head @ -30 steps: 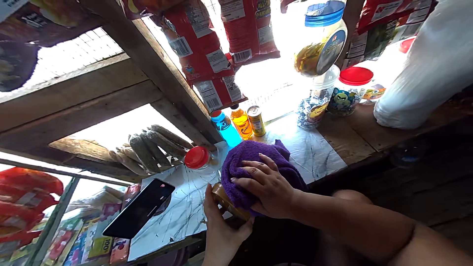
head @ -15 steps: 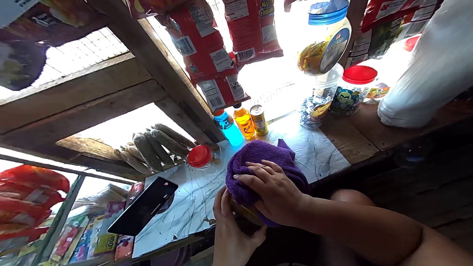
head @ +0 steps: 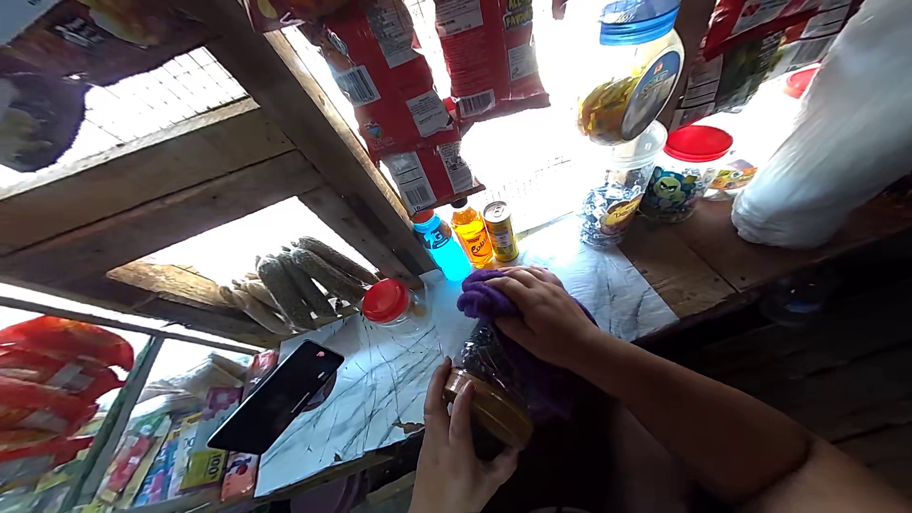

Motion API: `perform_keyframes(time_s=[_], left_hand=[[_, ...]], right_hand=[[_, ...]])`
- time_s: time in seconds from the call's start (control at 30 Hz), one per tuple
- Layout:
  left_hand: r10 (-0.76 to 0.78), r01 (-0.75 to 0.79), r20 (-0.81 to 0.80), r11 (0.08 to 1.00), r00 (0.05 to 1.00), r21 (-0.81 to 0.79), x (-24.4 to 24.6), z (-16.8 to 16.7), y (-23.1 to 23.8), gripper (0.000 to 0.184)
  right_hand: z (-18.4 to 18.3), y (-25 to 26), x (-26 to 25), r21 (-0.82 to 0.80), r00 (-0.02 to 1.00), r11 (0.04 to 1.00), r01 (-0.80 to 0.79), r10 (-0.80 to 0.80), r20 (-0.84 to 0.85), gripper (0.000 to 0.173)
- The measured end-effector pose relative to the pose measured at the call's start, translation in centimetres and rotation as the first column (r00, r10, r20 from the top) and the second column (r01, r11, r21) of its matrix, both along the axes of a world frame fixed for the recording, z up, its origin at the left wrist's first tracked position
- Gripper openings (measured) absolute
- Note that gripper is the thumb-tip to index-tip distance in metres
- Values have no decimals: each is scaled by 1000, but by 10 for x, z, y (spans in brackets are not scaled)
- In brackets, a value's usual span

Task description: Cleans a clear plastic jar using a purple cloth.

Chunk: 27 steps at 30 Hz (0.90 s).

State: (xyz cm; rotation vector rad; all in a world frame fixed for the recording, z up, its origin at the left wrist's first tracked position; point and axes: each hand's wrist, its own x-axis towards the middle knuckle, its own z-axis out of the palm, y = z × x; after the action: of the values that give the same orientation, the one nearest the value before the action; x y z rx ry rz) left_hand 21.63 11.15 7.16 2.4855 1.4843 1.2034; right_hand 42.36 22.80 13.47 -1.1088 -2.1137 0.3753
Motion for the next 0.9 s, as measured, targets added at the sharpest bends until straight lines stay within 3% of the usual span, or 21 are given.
perform_keyframes(time_s=[0.2, 0.33, 0.43, 0.53, 0.7, 0.9], left_hand=[[-11, 16, 55, 996, 998, -84, -7, -3, 4, 124], [114, -20, 260, 941, 959, -338, -7, 0, 0, 136], [157, 105, 425, 841, 891, -531, -7, 6, -1, 142], [152, 203, 556, 827, 817, -524, -5, 0, -1, 142], [211, 235, 685, 836, 698, -496, 3, 4, 0, 138], [205, 60, 589, 915, 781, -399, 1, 5, 2, 138]], right_hand=[[-2, 5, 5, -18, 999, 999, 51, -51, 18, 35], [-4, 8, 10, -16, 994, 994, 105, -105, -1, 36], [-8, 7, 10, 11, 992, 992, 126, -126, -13, 36], [-11, -2, 5, 78, 994, 991, 109, -110, -1, 36], [-14, -5, 6, 123, 996, 989, 87, -86, -14, 36], [-24, -15, -4, 229, 997, 973, 24, -8, -73, 39]])
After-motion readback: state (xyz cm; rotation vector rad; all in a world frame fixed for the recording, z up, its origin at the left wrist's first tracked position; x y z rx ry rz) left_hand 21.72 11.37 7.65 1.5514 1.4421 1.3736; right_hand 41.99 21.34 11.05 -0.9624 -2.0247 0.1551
